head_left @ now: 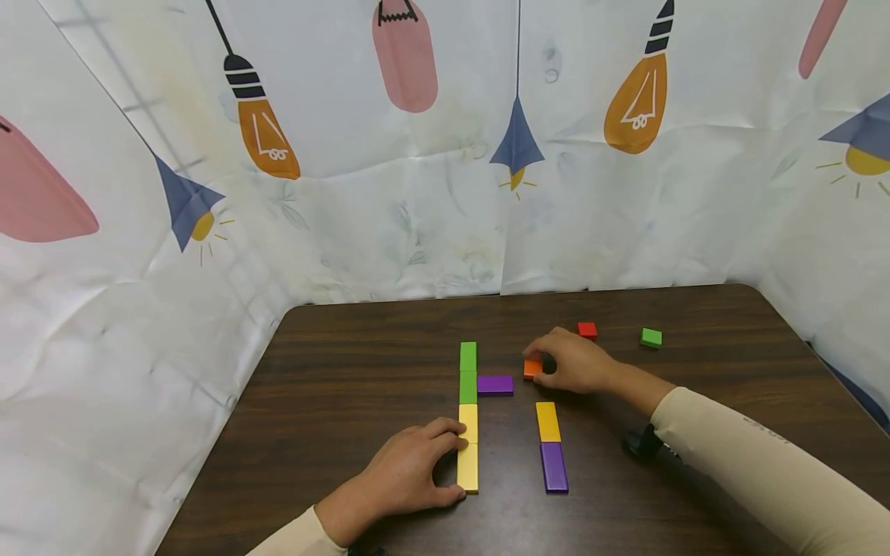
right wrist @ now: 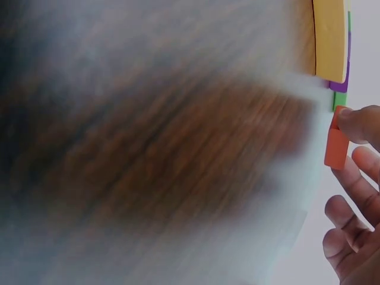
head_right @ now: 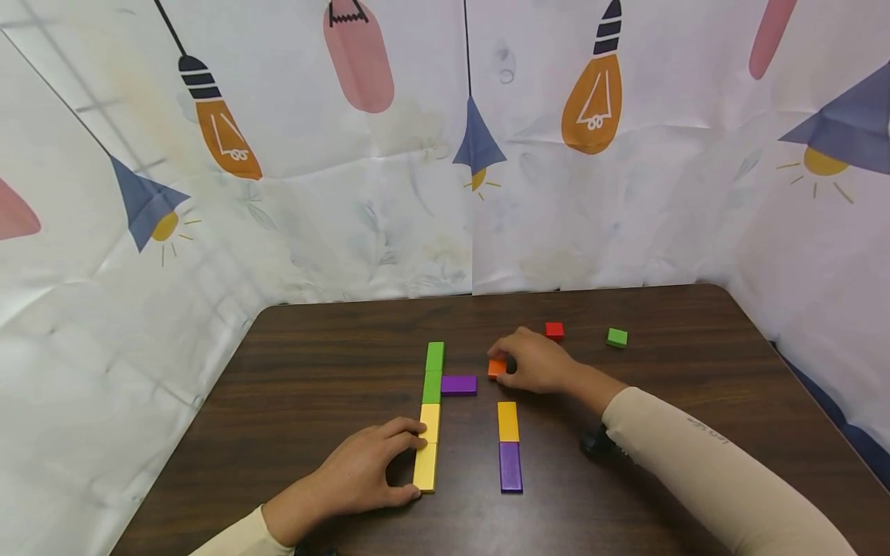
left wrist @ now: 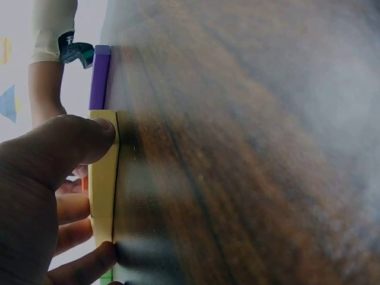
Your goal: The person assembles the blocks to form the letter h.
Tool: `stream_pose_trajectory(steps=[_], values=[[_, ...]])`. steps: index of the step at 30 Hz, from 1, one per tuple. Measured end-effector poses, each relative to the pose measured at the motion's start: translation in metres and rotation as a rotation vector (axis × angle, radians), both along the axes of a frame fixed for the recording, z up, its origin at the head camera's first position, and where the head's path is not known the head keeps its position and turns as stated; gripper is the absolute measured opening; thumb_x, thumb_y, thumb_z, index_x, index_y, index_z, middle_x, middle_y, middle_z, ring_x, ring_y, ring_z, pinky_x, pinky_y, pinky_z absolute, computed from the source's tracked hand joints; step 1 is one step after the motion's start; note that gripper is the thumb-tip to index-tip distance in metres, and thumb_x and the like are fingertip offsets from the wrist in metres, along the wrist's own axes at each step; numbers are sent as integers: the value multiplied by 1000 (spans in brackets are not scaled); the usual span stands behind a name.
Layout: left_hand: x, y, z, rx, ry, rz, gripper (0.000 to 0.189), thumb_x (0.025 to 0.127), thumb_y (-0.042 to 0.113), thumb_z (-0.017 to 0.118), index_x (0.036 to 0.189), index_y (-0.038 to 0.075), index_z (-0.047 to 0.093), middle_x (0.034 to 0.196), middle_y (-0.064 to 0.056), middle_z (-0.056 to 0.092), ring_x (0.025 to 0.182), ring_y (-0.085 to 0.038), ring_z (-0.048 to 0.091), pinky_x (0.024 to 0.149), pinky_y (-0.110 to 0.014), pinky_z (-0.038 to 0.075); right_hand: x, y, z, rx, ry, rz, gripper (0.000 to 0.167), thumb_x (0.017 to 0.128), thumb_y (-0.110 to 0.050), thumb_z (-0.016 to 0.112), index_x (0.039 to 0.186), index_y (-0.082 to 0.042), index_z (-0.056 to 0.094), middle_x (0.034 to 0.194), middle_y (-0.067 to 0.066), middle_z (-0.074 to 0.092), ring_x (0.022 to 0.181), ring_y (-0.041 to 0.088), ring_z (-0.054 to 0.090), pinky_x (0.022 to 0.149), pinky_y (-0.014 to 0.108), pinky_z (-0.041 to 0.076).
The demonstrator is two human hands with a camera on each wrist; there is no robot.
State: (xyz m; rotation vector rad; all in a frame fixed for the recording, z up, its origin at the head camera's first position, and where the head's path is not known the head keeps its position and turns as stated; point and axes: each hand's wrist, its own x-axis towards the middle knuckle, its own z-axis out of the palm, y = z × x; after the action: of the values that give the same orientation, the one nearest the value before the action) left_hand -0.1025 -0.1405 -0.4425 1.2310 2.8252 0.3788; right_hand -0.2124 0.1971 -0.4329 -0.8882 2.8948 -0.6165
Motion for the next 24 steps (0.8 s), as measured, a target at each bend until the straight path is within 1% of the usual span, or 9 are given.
stream_pose_trajectory(steps=[7, 13, 18, 24], values=[[0, 0, 1, -13, -25, 14, 55, 84, 52, 79, 128, 20, 68, 138, 7, 55, 108, -16, 64, 90, -40, 54, 1, -5, -2, 3, 25, 40, 39, 88, -31, 82, 123, -16, 73, 114, -7, 71, 104, 16, 58, 85, 38, 54], [1, 0, 2, -8, -22, 13, 55, 84, 52, 79, 127, 20, 68, 138, 6, 56, 108, -16, 64, 90, -40, 54, 1, -8, -4, 16, 23, 46, 40, 88, -34, 82, 123, -17, 73, 115, -7, 71, 103, 15, 57, 85, 36, 53], [2, 1, 2, -3, -9, 12, 55, 83, 51, 80, 127, 19, 69, 137, 6, 56, 107, -17, 65, 89, -40, 54, 1, -10, -5, 16, 22, 49, 39, 87, -34, 82, 122, -17, 73, 112, -8, 71, 102, 14, 57, 86, 36, 53], [1, 1, 3, -8, -17, 15, 55, 84, 52, 79, 127, 20, 68, 138, 7, 55, 107, -17, 65, 89, -39, 54, 2, -11, -5, 15, 7, 45, 38, 87, -33, 82, 121, -17, 73, 110, -8, 70, 101, 13, 56, 87, 36, 53]])
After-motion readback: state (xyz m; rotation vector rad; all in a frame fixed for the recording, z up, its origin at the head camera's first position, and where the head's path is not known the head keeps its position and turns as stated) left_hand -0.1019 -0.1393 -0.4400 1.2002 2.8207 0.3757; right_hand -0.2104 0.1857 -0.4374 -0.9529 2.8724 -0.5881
